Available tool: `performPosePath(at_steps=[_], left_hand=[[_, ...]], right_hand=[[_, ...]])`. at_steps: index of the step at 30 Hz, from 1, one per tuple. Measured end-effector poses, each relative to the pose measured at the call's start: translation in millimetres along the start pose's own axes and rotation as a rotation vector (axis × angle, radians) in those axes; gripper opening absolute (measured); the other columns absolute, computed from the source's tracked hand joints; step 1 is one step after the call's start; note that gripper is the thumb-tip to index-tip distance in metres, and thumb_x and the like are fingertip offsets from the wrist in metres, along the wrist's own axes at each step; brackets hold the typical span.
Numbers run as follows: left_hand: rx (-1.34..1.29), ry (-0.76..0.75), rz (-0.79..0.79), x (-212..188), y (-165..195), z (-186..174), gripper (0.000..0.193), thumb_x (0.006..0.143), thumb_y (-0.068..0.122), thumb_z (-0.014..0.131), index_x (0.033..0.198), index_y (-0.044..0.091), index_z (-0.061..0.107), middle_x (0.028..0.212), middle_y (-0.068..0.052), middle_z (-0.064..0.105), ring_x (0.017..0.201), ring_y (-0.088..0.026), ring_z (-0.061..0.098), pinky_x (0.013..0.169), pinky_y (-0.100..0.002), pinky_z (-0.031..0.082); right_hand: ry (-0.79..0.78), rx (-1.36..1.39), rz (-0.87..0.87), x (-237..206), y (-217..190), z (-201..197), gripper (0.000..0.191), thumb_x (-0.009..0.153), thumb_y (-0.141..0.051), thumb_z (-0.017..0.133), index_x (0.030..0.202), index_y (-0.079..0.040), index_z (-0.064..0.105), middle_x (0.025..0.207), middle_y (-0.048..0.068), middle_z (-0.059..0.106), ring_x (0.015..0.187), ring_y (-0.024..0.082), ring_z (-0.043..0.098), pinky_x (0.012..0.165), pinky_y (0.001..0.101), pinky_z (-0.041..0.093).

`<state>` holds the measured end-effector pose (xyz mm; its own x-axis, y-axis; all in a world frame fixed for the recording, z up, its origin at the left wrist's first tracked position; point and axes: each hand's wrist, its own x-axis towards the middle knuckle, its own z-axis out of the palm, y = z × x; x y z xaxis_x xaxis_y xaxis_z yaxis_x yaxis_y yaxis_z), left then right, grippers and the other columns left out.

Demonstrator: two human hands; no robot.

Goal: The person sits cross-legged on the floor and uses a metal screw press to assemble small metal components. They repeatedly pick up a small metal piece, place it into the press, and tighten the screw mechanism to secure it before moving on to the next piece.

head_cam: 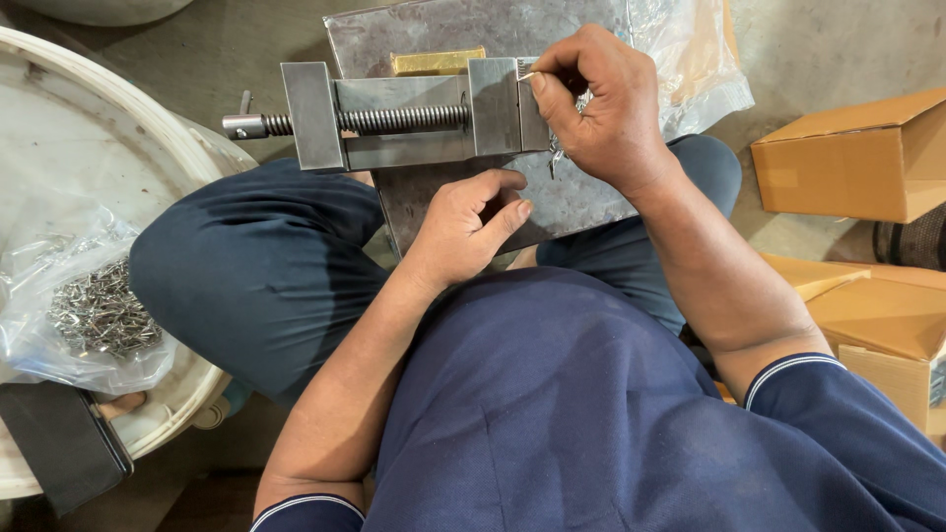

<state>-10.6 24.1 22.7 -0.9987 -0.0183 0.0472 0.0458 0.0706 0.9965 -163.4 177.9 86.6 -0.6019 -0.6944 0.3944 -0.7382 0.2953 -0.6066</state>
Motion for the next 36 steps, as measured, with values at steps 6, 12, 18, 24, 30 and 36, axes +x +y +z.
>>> performPosePath(at_steps=[6, 12, 18, 24, 30, 36], left_hand=[[-0.005, 0.001, 0.0, 1, -1, -1, 0.032, 0.098, 0.027, 0.071, 0.117, 0.001, 0.068, 0.082, -0.006, 0.07, 0.073, -0.014, 0.065, 0.07, -0.028, 0.053], [-0.003, 0.01, 0.014, 1, -2, 0, 0.031, 0.099, 0.024, 0.071, 0.117, 0.0, 0.068, 0.082, -0.006, 0.068, 0.072, -0.013, 0.063, 0.07, -0.028, 0.053], [0.008, 0.028, 0.102, 1, -6, -2, 0.027, 0.1, 0.02, 0.072, 0.118, 0.0, 0.067, 0.089, -0.006, 0.069, 0.078, -0.011, 0.065, 0.073, -0.027, 0.054], [-0.069, 0.009, 0.106, -7, -14, 2, 0.022, 0.104, 0.015, 0.072, 0.118, 0.0, 0.066, 0.09, -0.003, 0.068, 0.078, -0.009, 0.06, 0.073, -0.025, 0.052], [-0.085, -0.002, 0.082, -7, -13, 5, 0.018, 0.105, 0.013, 0.071, 0.116, 0.0, 0.066, 0.087, 0.0, 0.065, 0.075, -0.006, 0.057, 0.07, -0.023, 0.049], [-0.054, 0.007, 0.082, -7, -15, 6, 0.018, 0.105, 0.013, 0.071, 0.116, 0.0, 0.066, 0.086, 0.001, 0.065, 0.075, -0.005, 0.057, 0.069, -0.022, 0.049]], right_hand=[[-0.036, -0.011, 0.003, 5, -5, -4, 0.008, 0.107, -0.002, 0.075, 0.104, 0.0, 0.068, 0.097, 0.01, 0.066, 0.082, 0.019, 0.067, 0.073, 0.0306, 0.054], [-0.074, -0.104, -0.061, 2, -10, -10, 0.008, 0.104, 0.0, 0.075, 0.111, 0.0, 0.071, 0.099, 0.01, 0.066, 0.084, 0.02, 0.067, 0.076, 0.0307, 0.054], [0.007, -0.061, 0.049, -32, 9, -14, 0.011, 0.105, 0.001, 0.073, 0.116, 0.0, 0.071, 0.101, 0.009, 0.068, 0.085, 0.018, 0.068, 0.079, 0.0307, 0.055], [-0.026, -0.058, 0.227, -94, 26, -9, 0.011, 0.103, -0.001, 0.076, 0.113, -0.003, 0.072, 0.094, 0.009, 0.066, 0.075, 0.016, 0.064, 0.068, 0.0286, 0.051], [-0.063, -0.141, 0.231, -106, 22, 2, 0.015, 0.099, -0.009, 0.081, 0.112, -0.006, 0.074, 0.089, 0.007, 0.064, 0.07, 0.018, 0.062, 0.065, 0.0308, 0.049], [-0.134, -0.263, 0.181, -91, 19, 4, 0.015, 0.098, -0.019, 0.082, 0.11, -0.011, 0.077, 0.088, 0.005, 0.066, 0.079, 0.025, 0.067, 0.067, 0.0364, 0.05]])
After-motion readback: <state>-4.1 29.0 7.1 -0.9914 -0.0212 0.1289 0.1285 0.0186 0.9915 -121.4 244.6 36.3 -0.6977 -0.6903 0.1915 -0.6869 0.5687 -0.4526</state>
